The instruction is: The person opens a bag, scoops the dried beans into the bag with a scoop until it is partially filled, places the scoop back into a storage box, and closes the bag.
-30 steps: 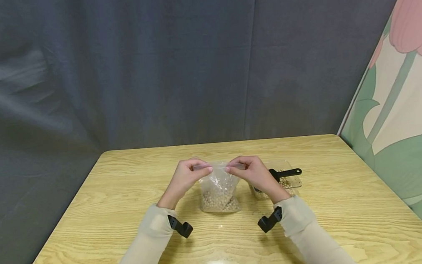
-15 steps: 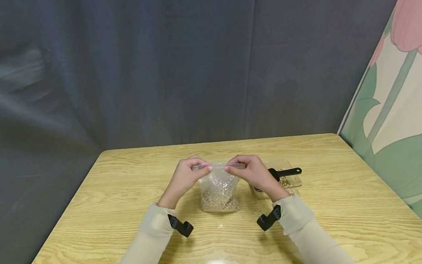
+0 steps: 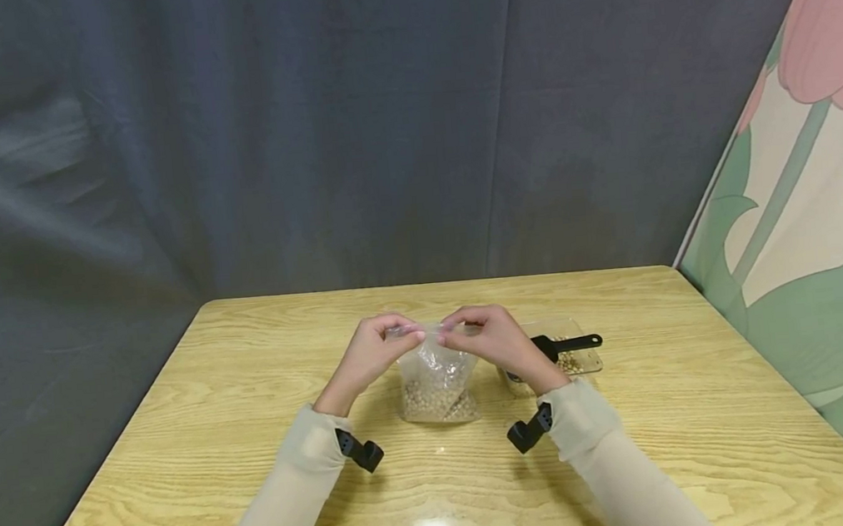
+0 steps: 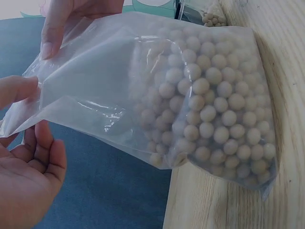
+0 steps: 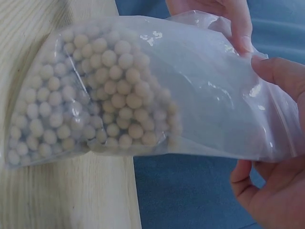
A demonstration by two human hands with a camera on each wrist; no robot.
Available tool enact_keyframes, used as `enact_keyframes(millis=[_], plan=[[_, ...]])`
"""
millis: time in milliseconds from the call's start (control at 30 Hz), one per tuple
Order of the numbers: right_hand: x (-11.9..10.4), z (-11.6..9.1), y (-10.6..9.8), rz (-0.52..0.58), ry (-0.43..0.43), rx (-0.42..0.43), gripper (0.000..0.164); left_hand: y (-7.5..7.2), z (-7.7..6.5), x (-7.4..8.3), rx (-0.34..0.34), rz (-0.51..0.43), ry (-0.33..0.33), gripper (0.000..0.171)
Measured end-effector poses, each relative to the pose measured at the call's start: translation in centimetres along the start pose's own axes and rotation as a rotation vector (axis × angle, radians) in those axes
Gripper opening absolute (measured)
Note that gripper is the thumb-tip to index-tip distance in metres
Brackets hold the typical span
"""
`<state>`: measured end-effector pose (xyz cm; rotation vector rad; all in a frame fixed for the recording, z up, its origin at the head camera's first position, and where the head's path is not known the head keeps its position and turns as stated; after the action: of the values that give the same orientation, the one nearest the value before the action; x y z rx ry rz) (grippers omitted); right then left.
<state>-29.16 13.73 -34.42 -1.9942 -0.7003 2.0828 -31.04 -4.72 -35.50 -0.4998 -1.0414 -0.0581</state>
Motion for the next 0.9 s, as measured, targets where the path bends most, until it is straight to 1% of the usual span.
enact_keyframes(millis=[167, 400, 567, 700, 900], plan=[[-0.40, 0.39, 0.29, -0.039, -0.027, 0.011, 0.022, -0.13, -0.01, 0.13, -0.007, 0.010, 0.010, 0.019], [-0.64, 0.44, 0.43, -0.049, -0.076, 0.022, 0.013, -0.19, -0.07, 0.39, -0.011, 0.021, 0.023, 0.018], [-0.82, 0.39, 0.38, -0.077, -0.108, 0.043, 0.011, -0.21, -0.03, 0.54, -0.003, 0.045, 0.042, 0.016], [-0.98, 0.27, 0.19, -0.089, -0.108, 0.045, 0.012, -0.22, 0.08, 0.57, 0.002, 0.055, 0.049, 0.014], [-0.89, 0.03, -0.29, -0.083, -0.070, 0.029, 0.014, -0.10, 0.15, 0.72, -0.005, 0.066, 0.059, 0.013]])
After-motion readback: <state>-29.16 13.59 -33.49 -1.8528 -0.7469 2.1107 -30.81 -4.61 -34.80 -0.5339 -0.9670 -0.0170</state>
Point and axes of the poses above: each hand's wrist, its own z-axis towards the middle knuckle, its own y-axis out of the palm, x = y × z, the point moved 5 cm from there along z, towards the middle knuckle, and after that the axes turned 12 degrees about y, right-handed, at the moved point
